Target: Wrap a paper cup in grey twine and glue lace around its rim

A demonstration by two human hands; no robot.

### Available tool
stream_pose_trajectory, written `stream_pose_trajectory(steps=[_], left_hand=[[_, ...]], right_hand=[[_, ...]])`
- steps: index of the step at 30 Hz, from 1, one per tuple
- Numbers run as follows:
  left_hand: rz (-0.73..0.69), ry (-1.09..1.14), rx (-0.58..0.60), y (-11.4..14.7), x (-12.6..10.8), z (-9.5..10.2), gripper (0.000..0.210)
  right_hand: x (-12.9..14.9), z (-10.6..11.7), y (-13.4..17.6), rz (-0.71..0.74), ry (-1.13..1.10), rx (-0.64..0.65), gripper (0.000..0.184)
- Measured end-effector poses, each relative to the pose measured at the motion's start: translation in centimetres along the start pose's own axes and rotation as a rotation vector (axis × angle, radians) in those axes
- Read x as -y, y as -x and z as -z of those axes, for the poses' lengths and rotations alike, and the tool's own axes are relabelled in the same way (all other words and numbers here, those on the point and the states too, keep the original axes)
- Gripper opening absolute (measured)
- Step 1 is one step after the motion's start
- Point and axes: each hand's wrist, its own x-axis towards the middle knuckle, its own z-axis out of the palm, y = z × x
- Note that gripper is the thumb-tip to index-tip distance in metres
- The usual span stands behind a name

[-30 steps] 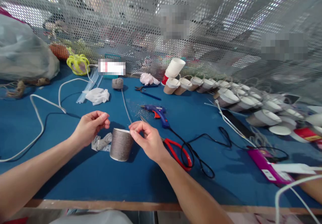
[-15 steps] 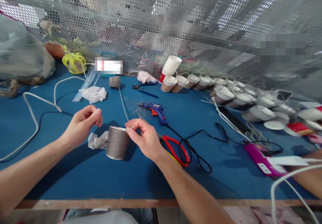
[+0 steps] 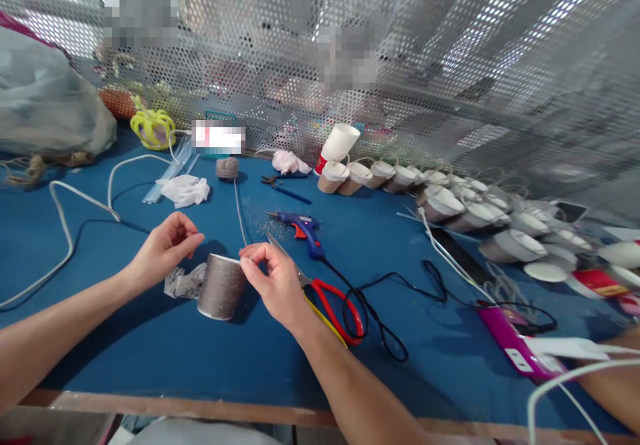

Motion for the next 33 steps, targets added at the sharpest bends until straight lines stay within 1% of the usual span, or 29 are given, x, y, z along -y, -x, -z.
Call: stream_pose_trajectory(steps=[3, 4, 6, 8, 11, 14, 15, 16, 17, 19, 21, 22, 25, 28, 30, 33], left_hand=[[-0.047, -0.025, -0.032, 0.1, 0.1, -0.3, 0.028], [-0.04, -0.036, -0.033, 0.2, 0.1, -0.5, 0.027], [0.032, -0.027, -0.031, 0.4, -0.2, -0.7, 0.014], [0.109, 0.047, -0.06, 0.4, -0.5, -0.7, 0.017], [0.147, 0.123, -0.096, 0.3, -0.9, -0.6, 0.022], [0.125, 0.027, -0.089, 0.2, -1.1, -0.4, 0.037], [0.089, -0.022, -0.082, 0.2, -1.1, -0.3, 0.042], [0.034, -0.067, -0.073, 0.3, -1.2, -0.3, 0.041], [-0.04, -0.106, -0.045, 0.4, -1.2, -0.3, 0.037], [-0.202, -0.159, 0.051, 0.7, -1.2, -0.3, 0.024], [-0.323, -0.209, 0.166, 1.0, -1.3, -0.4, 0.024], [-0.354, -0.238, 0.213, 1.2, -1.3, -0.4, 0.026], [-0.368, -0.326, 0.302, 1.6, -1.9, -0.9, 0.027], [-0.355, -0.409, 0.339, 1.7, -3.0, -1.4, 0.021], [-0.31, -0.451, 0.385, 1.5, -4.0, -1.7, 0.016], [-0.223, -0.446, 0.49, 0.9, -5.2, -1.7, 0.014]], right_hand=[[-0.1, 0.0, 0.0, -0.012, -0.008, -0.005, 0.024], [-0.1, 0.0, 0.0, -0.02, -0.012, -0.006, 0.024], [0.0, 0.0, -0.1, -0.031, -0.028, -0.008, 0.025], [0.0, 0.1, -0.2, -0.04, -0.049, -0.012, 0.026], [0.1, 0.1, -0.2, -0.054, -0.059, -0.02, 0.026], [-0.1, 0.0, -0.2, -0.053, -0.055, -0.024, 0.027], [-0.1, 0.0, -0.2, -0.053, -0.055, -0.028, 0.026], [-0.2, -0.1, -0.2, -0.054, -0.055, -0.032, 0.026], [-0.2, -0.2, -0.2, -0.055, -0.052, -0.035, 0.025], [-0.2, -0.4, -0.1, -0.049, -0.043, -0.036, 0.024], [0.0, -0.5, 0.0, -0.02, -0.033, -0.029, 0.023], [0.1, -0.6, 0.0, 0.002, -0.029, -0.023, 0.022], [0.5, -0.7, 0.3, 0.069, -0.012, 0.003, 0.02], [0.9, -0.8, 0.5, 0.12, 0.025, 0.031, 0.02], [1.2, -0.8, 0.6, 0.155, 0.062, 0.038, 0.021], [2.0, -0.5, 0.4, 0.202, 0.13, 0.048, 0.02]])
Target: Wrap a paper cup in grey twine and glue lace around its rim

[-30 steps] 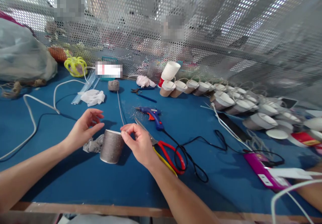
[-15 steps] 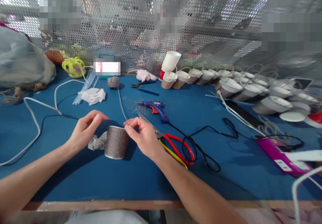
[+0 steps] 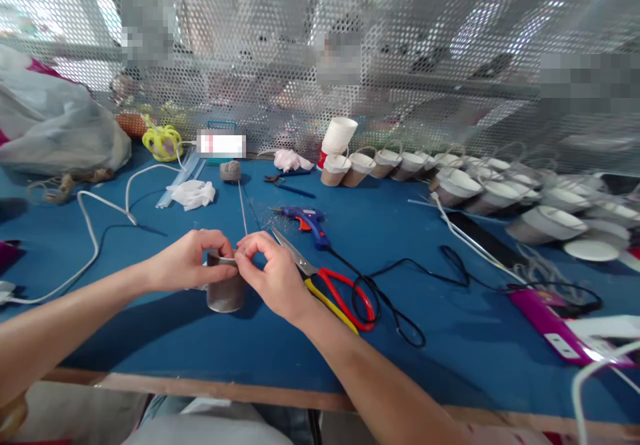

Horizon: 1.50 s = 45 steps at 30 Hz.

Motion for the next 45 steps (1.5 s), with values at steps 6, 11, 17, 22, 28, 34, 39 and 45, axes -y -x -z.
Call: stream_pose_trajectory(steps=[6, 11, 17, 22, 28, 34, 39, 45], left_hand=[[0.127, 0.275, -0.017, -1.3, 0.5, 0.6, 0.019], [0.167, 0.387, -0.099, -2.3, 2.5, 0.0, 0.023], [0.191, 0.469, -0.126, -2.7, 4.1, -0.5, 0.026], [0.167, 0.414, -0.094, -2.8, 3.9, -0.1, 0.02], [0.144, 0.381, -0.083, -2.8, 3.2, 0.5, 0.017], [0.12, 0.378, -0.087, -2.5, 2.9, 0.5, 0.014], [0.092, 0.404, -0.07, -2.2, 3.0, 0.4, 0.013], [0.072, 0.475, -0.059, -1.9, 3.6, 0.2, 0.015]], right_hand=[[0.3, 1.6, -2.6, 0.041, 0.161, 0.049, 0.017], [-1.1, 1.9, -4.2, -0.001, 0.181, 0.067, 0.015], [-2.2, 1.2, -4.5, -0.011, 0.162, 0.051, 0.016], [-2.1, 1.1, -4.5, -0.012, 0.175, 0.033, 0.019], [-1.8, 1.1, -4.4, 0.002, 0.191, 0.04, 0.019], [-1.5, 1.3, -4.6, -0.007, 0.185, 0.061, 0.016], [-0.1, 1.7, -6.5, -0.106, 0.023, 0.045, 0.009], [0.2, 0.2, -11.9, -0.062, 0.188, 0.098, 0.011]])
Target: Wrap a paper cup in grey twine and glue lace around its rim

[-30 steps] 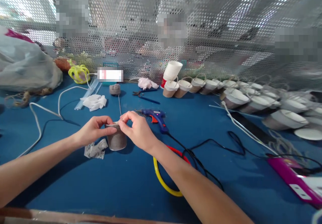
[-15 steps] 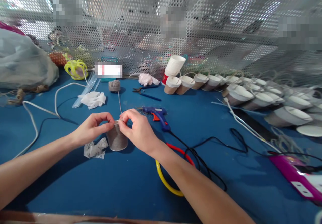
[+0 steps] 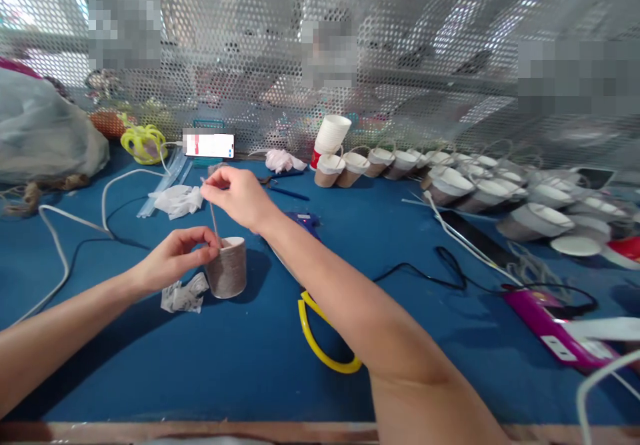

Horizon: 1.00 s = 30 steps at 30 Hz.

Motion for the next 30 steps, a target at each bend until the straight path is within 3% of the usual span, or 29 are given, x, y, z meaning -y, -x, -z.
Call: stream_pose_trajectory(steps=[2, 3, 7, 11, 14, 18, 23, 28, 30], left_hand=[[0.005, 0.056, -0.002, 0.1, 0.3, 0.1, 0.017], [0.01, 0.087, -0.008, 0.2, 0.5, 0.1, 0.018], [0.056, 0.22, -0.017, 0.4, 0.8, 0.2, 0.023], [0.079, 0.312, -0.058, 0.3, 0.5, 0.1, 0.027], [0.026, 0.294, -0.087, 0.3, 0.5, 0.0, 0.029], [-0.032, 0.212, -0.102, 0.2, 1.1, -0.1, 0.028], [-0.064, 0.188, -0.098, 0.1, 1.4, -0.1, 0.029], [-0.05, 0.212, -0.117, 0.0, 1.4, -0.3, 0.031], [-0.032, 0.23, -0.131, 0.0, 1.3, -0.4, 0.032]], right_hand=[[-0.4, 0.4, -1.4, -0.038, 0.277, 0.161, 0.012], [-0.8, 1.0, -1.8, -0.061, 0.367, 0.17, 0.013], [-3.2, 5.3, -0.3, -0.187, 0.57, -0.013, 0.017], [-6.4, 8.6, 4.0, -0.356, 0.633, -0.061, 0.03], [-8.8, 8.2, 6.3, -0.451, 0.584, -0.06, 0.041], [-10.2, 6.8, 7.1, -0.517, 0.463, -0.165, 0.034], [-7.3, 6.7, 8.1, -0.524, 0.187, -0.223, 0.012], [-2.1, 6.1, 10.7, -0.491, -0.2, -0.081, 0.025], [-0.7, 5.2, 11.8, -0.45, -0.22, -0.143, 0.018]])
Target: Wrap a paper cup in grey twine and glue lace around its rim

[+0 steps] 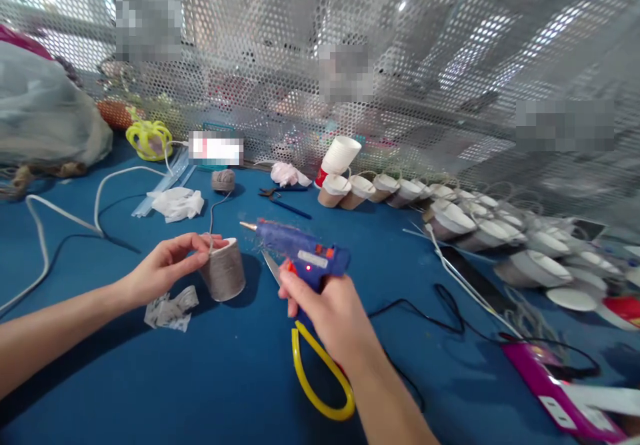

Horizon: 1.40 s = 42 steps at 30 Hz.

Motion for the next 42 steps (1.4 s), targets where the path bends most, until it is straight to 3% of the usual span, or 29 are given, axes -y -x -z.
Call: stream_pose_trajectory(steps=[5, 11, 15, 42], left_hand=[[0.001, 0.034, -0.008, 0.0, 0.0, -0.1, 0.029], [-0.008, 0.024, -0.023, 0.0, 0.1, -0.3, 0.028], [-0.015, -0.002, -0.021, 0.0, 0.0, -0.5, 0.029], [-0.027, -0.042, 0.005, 0.2, -0.1, -0.3, 0.027]], right_hand=[[-0.4, -1.7, 2.3, 0.058, 0.149, 0.029, 0.02], [-0.9, -1.7, 2.5, 0.277, 0.429, 0.035, 0.015], [-0.9, -1.9, 2.4, 0.366, 0.496, 0.048, 0.015], [-0.9, -2.4, 2.5, 0.343, 0.498, 0.036, 0.025]])
